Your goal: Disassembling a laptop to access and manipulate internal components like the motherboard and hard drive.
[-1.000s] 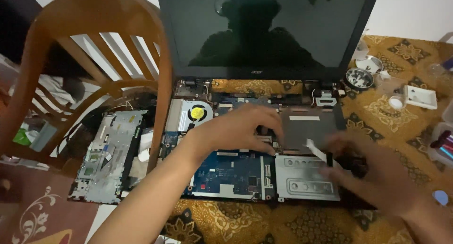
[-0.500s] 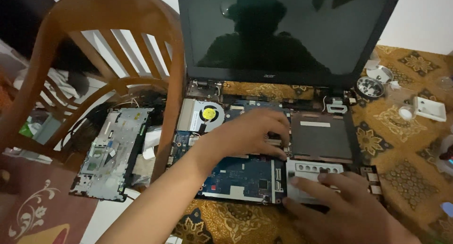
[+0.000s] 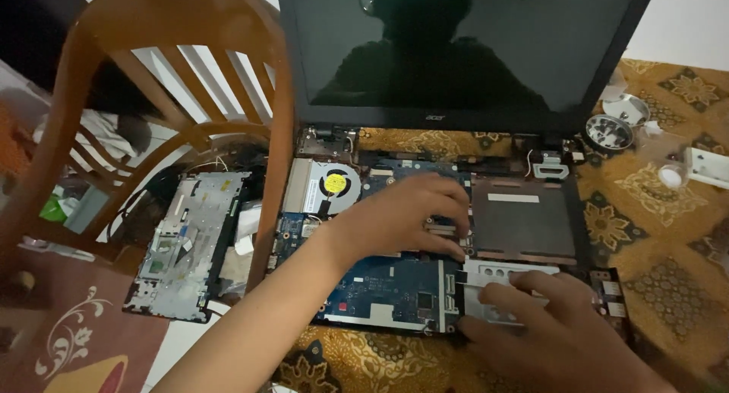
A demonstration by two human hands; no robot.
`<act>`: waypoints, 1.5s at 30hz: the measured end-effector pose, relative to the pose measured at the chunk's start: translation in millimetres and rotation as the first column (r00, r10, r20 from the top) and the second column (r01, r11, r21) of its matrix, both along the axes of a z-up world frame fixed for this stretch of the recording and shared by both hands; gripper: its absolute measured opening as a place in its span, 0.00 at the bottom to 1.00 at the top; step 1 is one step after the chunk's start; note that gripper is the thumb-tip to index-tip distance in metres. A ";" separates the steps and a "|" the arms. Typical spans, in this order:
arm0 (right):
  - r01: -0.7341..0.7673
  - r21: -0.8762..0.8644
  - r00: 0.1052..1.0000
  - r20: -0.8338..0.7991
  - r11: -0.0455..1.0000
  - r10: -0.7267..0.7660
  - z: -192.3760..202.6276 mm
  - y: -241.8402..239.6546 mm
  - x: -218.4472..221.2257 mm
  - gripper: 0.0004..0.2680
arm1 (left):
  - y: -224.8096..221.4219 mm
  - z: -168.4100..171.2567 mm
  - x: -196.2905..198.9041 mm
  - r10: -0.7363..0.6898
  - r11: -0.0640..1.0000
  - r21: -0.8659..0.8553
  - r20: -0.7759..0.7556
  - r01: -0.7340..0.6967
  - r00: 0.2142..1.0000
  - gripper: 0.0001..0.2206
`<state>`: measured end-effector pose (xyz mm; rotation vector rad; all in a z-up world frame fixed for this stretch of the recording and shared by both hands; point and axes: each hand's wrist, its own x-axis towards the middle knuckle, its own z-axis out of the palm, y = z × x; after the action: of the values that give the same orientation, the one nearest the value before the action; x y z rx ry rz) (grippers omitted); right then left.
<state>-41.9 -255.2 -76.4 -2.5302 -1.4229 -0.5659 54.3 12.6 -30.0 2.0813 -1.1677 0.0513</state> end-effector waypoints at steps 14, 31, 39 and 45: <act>0.002 -0.054 0.996 0.084 0.999 0.002 -10.4 -2.4 4.3 0.15 | 0.5 -5.5 -0.5 0.036 0.998 0.047 -0.047 -0.034 0.998 0.14; 0.042 -0.077 0.998 0.049 0.996 -0.038 -28.1 -27.2 -5.7 0.13 | -8.5 -3.7 5.5 0.010 0.998 0.070 -0.133 0.000 0.991 0.16; 0.040 -0.162 0.998 -0.034 0.986 -0.047 -21.6 -26.9 5.9 0.16 | -3.5 5.0 -3.0 0.005 0.999 0.040 -0.090 -0.001 0.996 0.10; -0.032 -0.152 0.999 -0.034 0.988 0.027 8.0 -3.2 15.0 0.16 | -4.8 10.1 -8.5 0.018 1.000 0.020 -0.064 -0.017 0.998 0.09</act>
<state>-26.9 -258.4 -68.4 -2.6167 -1.5449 -0.4249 45.8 7.9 -19.9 2.0946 -1.1154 -0.0190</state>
